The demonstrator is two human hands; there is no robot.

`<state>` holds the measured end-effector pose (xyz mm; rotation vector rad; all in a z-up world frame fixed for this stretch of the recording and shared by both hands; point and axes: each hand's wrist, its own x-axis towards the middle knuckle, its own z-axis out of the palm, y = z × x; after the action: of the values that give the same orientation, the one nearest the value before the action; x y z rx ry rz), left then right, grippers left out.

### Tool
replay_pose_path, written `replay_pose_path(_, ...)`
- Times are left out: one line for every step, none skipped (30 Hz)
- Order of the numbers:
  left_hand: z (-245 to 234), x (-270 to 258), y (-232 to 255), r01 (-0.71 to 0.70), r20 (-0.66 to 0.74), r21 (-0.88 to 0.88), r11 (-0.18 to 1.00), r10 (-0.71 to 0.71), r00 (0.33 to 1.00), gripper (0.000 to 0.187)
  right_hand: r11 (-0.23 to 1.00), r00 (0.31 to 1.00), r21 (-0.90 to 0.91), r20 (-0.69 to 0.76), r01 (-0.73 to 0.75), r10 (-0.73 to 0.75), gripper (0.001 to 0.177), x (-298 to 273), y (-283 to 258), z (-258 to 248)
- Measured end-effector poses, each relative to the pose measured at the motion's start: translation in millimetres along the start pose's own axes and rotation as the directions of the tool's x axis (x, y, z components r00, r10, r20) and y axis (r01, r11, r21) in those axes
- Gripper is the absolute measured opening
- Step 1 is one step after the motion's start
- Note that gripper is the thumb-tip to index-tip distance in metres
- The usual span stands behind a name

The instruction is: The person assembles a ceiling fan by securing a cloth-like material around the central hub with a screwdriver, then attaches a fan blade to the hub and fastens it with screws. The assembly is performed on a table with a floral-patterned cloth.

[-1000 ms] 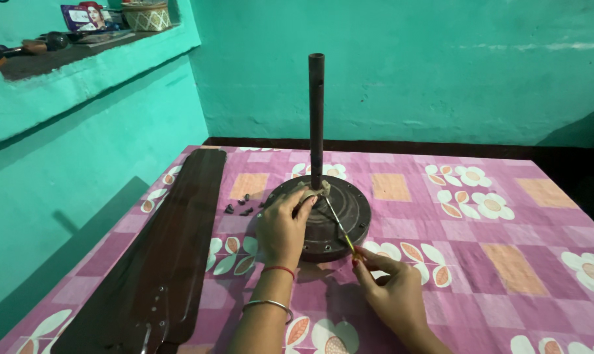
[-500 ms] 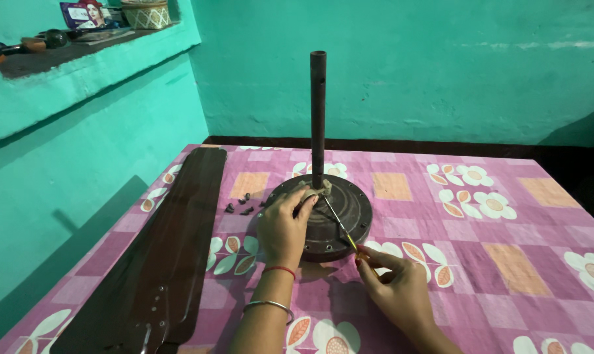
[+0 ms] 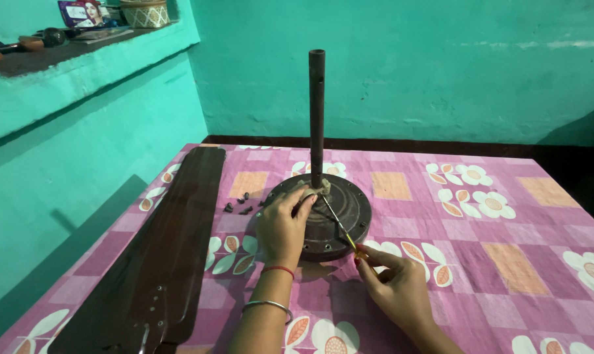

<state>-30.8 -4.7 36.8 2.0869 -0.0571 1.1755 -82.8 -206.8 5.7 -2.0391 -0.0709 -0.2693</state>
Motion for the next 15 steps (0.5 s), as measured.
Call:
replay_pose_path(0, 0, 0, -0.002, -0.004, 0.001, 1.0, 0.002, 1.0, 0.026, 1.0, 1.0, -0.009, 0.002, -0.01, 0.01, 0.033, 0, 1, 1)
replay_pose_path(1, 0, 0, -0.004, -0.009, 0.002, 1.0, 0.004, 1.0, 0.026, 1.0, 1.0, -0.017, 0.003, -0.02, 0.02, 0.033, 0, 2, 1)
replay_pose_path(1, 0, 0, -0.006, -0.013, 0.003, 1.0, 0.006, 1.0, 0.026, 1.0, 1.0, -0.005, 0.002, -0.015, 0.015, 0.035, 0, 4, 2)
replay_pose_path(1, 0, 0, 0.008, 0.0, 0.005, 1.0, -0.008, 1.0, 0.026, 1.0, 1.0, 0.006, 0.001, -0.009, 0.009, 0.037, 0, 8, 3)
replay_pose_path(1, 0, -1, 0.021, 0.012, 0.007, 1.0, -0.021, 1.0, 0.026, 1.0, 1.0, 0.017, 0.0, -0.004, 0.004, 0.039, 1, 12, 4)
replay_pose_path(1, 0, -1, 0.034, 0.024, 0.009, 0.999, -0.035, 0.999, 0.026, 0.996, 1.0, 0.084, 0.017, 0.004, -0.006, 0.036, 3, 17, 5)
replay_pose_path(1, 0, 0, 0.024, 0.013, 0.008, 1.0, -0.024, 1.0, 0.026, 0.989, 0.999, 0.151, 0.033, 0.011, -0.016, 0.033, 5, 21, 5)
replay_pose_path(1, 0, 0, 0.013, 0.002, 0.008, 1.0, -0.013, 1.0, 0.026, 0.976, 0.998, 0.217, 0.049, 0.018, -0.029, 0.031, 7, 24, 6)
replay_pose_path(1, 0, 0, 0.001, -0.01, 0.008, 1.0, -0.001, 1.0, 0.025, 0.975, 0.997, 0.219, 0.074, -0.019, 0.003, 0.031, 7, 25, 6)
replay_pose_path(1, 0, 0, -0.001, -0.012, 0.015, 1.0, 0.001, 1.0, 0.025, 0.974, 0.994, 0.221, 0.099, -0.056, 0.035, 0.03, 6, 23, 6)
replay_pose_path(1, 0, 0, -0.003, -0.014, 0.021, 1.0, 0.003, 1.0, 0.025, 0.971, 0.99, 0.222, 0.125, -0.093, 0.067, 0.03, 5, 19, 6)
replay_pose_path(1, 0, 0, -0.005, -0.016, 0.027, 1.0, 0.006, 1.0, 0.025, 0.989, 0.989, 0.083, 0.096, -0.119, 0.111, 0.03, 3, 13, 6)
replay_pose_path(1, 0, 0, 0.0, -0.015, 0.027, 1.0, 0.001, 1.0, 0.025, 0.988, 0.987, -0.055, 0.062, -0.147, 0.15, 0.031, -2, 7, 5)
replay_pose_path(1, 0, 0, 0.003, -0.015, 0.026, 1.0, -0.003, 1.0, 0.025, 0.966, 0.983, -0.189, 0.021, -0.176, 0.183, 0.033, -4, 1, 4)
replay_pose_path(1, 0, 0, 0.007, -0.015, 0.026, 1.0, -0.006, 1.0, 0.025, 0.971, 0.999, -0.239, -0.028, -0.034, 0.028, 0.034, -5, -4, 2)
